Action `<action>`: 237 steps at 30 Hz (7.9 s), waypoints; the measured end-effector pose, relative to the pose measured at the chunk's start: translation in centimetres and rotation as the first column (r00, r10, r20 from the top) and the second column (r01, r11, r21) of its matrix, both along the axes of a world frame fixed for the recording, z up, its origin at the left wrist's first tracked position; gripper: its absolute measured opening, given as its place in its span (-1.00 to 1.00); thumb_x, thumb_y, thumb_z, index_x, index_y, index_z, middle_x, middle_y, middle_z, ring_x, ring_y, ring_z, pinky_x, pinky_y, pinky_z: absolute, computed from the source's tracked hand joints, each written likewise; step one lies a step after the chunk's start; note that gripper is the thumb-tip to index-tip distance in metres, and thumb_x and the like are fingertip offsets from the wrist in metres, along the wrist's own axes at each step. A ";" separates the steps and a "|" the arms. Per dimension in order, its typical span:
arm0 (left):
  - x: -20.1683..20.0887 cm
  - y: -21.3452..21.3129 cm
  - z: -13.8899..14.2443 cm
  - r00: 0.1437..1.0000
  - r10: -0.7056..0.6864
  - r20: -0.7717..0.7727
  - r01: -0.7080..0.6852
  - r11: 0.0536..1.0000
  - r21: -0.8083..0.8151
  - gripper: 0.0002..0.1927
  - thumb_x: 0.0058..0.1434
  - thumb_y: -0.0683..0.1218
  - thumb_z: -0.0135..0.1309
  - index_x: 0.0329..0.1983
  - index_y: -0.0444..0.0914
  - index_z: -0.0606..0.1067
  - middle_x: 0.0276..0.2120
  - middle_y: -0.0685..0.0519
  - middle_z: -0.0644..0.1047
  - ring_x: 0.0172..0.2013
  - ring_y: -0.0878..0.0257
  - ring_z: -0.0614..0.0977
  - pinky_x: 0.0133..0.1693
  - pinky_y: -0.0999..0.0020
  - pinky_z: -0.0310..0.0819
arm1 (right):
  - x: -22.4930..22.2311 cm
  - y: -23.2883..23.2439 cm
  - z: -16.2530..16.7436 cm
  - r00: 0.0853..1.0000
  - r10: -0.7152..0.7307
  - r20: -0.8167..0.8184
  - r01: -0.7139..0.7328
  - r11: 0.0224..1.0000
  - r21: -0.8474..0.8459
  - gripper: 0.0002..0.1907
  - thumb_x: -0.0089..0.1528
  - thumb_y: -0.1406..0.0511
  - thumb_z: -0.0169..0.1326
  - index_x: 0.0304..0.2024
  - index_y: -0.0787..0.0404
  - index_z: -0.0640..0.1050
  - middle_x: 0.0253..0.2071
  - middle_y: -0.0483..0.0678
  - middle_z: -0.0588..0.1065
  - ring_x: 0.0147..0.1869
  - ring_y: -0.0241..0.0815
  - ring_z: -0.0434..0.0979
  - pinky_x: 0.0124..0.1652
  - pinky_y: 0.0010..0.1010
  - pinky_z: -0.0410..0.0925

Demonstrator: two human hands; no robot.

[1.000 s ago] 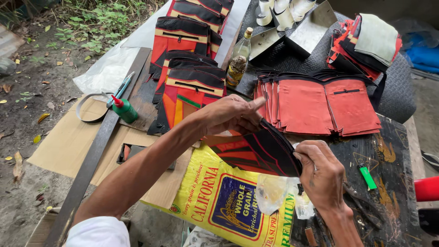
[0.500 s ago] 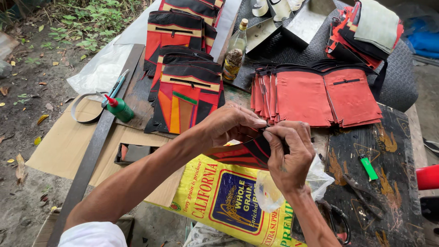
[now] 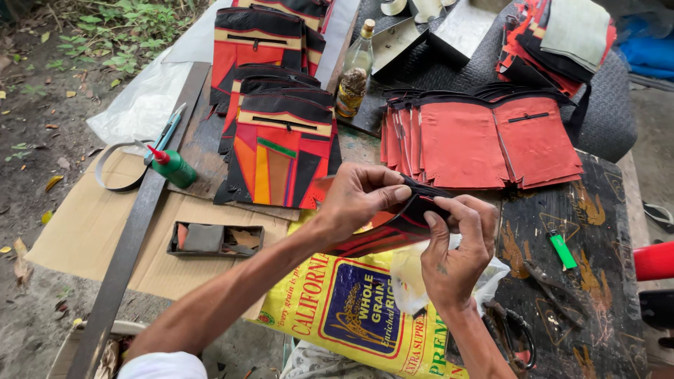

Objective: The person holds a colorful patchwork pouch and uses scissors to trim excess material along the zipper edge, working the pouch around to cut along its sides. They set the finished pouch on a stack of completed pouches and pick up another pouch to trim.

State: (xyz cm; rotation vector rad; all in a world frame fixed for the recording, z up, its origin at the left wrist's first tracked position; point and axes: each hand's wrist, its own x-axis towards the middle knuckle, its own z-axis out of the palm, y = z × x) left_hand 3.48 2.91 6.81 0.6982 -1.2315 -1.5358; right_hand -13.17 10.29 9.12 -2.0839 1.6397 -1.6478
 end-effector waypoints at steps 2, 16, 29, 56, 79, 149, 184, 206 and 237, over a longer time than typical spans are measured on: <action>-1.0 0.5 0.0 0.997 0.074 -0.018 -0.075 0.995 -0.067 -0.89 0.29 -0.23 0.17 -0.19 -0.41 0.61 -0.32 0.07 0.65 -0.30 0.42 0.63 -0.20 0.45 0.61 | 0.0 -0.1 0.6 1.000 0.029 0.007 -0.029 0.999 0.022 -0.77 0.30 0.43 0.24 0.01 0.31 0.58 -0.05 0.00 0.47 -0.16 -0.21 0.47 -0.08 -0.41 0.37; -3.4 1.1 0.0 0.938 0.287 0.193 -0.129 0.807 -0.576 -0.87 0.28 -0.39 0.01 -0.16 -0.40 0.37 -0.33 -0.02 0.47 -0.29 0.33 0.52 -0.20 0.33 0.55 | -1.2 -0.7 1.9 0.983 0.082 -0.161 -0.073 0.995 0.064 -0.67 0.10 0.50 0.13 -0.07 0.46 0.60 -0.16 0.11 0.57 -0.16 -0.12 0.63 -0.12 -0.35 0.48; -3.2 -0.3 -2.8 0.997 -0.075 0.022 0.078 0.976 -0.205 -0.93 0.45 -0.26 0.01 -0.19 -0.37 0.45 -0.34 0.06 0.56 -0.30 0.40 0.56 -0.18 0.41 0.55 | -2.4 -1.1 0.9 0.978 0.177 -0.111 -0.154 0.969 0.193 -0.69 0.14 0.53 0.06 -0.06 0.44 0.61 -0.16 0.12 0.60 -0.19 -0.11 0.64 -0.20 -0.35 0.48; -4.7 1.4 -4.1 0.983 -0.109 -0.147 0.106 0.994 -0.028 -0.97 0.29 -0.31 0.17 -0.22 -0.41 0.57 -0.30 0.06 0.60 -0.26 0.39 0.61 -0.15 0.44 0.58 | -5.7 -2.7 5.2 0.899 0.435 -0.047 -0.351 0.782 0.515 -0.81 0.25 0.40 0.13 -0.14 0.41 0.62 -0.23 0.01 0.61 -0.20 -0.28 0.64 -0.20 -0.46 0.51; -7.1 -1.1 -9.7 0.958 -0.200 -0.206 0.187 0.979 -0.082 -0.95 0.33 -0.32 0.17 -0.21 -0.38 0.52 -0.28 0.11 0.56 -0.24 0.42 0.59 -0.17 0.46 0.57 | -8.3 -5.0 -2.6 0.948 0.107 0.301 -0.275 0.752 0.599 -0.80 0.31 0.35 0.15 -0.35 0.40 0.59 -0.51 -0.16 0.49 -0.46 -0.41 0.41 -0.46 -0.54 0.27; -0.6 -1.3 2.9 0.824 0.298 0.481 0.190 0.656 -0.731 -0.90 0.10 -0.13 0.30 -0.32 -0.22 0.66 -0.24 0.09 0.65 -0.26 0.17 0.65 -0.20 0.20 0.40 | -9.1 -2.2 -2.7 0.756 0.304 0.579 -0.466 0.872 0.150 -0.83 0.25 0.46 0.22 -0.15 0.49 0.61 -0.14 0.04 0.53 -0.41 -0.44 0.38 -0.50 -0.63 0.21; -2.1 -1.0 3.9 0.808 0.034 0.589 0.305 0.831 -0.466 -0.69 0.10 -0.08 0.33 -0.17 -0.31 0.53 -0.36 -0.05 0.57 -0.33 0.01 0.63 -0.31 0.14 0.48 | -8.6 -1.9 -4.6 0.745 0.292 0.599 -0.518 0.820 0.245 -0.93 0.23 0.54 0.10 -0.22 0.45 0.53 -0.15 -0.03 0.46 -0.19 -0.44 0.39 -0.22 -0.66 0.28; 2.9 -8.4 -7.8 0.960 0.181 -0.213 -0.119 0.954 0.275 -0.87 0.30 -0.15 0.16 -0.27 -0.35 0.60 -0.34 0.08 0.64 -0.34 0.40 0.60 -0.19 0.48 0.50 | -6.1 -4.0 -0.9 0.829 0.110 0.548 -0.352 0.864 0.360 -0.77 0.26 0.38 0.25 -0.09 0.43 0.65 -0.28 -0.15 0.57 -0.27 -0.47 0.45 -0.27 -0.61 0.35; 0.4 -10.5 -9.9 0.757 -0.448 0.476 0.436 0.889 0.143 -0.72 0.07 -0.22 0.25 -0.12 -0.36 0.65 -0.32 0.07 0.69 -0.31 0.36 0.65 -0.20 0.39 0.56 | -38.1 13.4 -17.7 0.908 -0.219 0.357 -0.218 0.480 0.850 -0.48 -0.05 0.41 0.28 0.00 0.28 0.54 -0.33 -0.03 0.65 -0.30 -0.25 0.66 -0.25 -0.44 0.49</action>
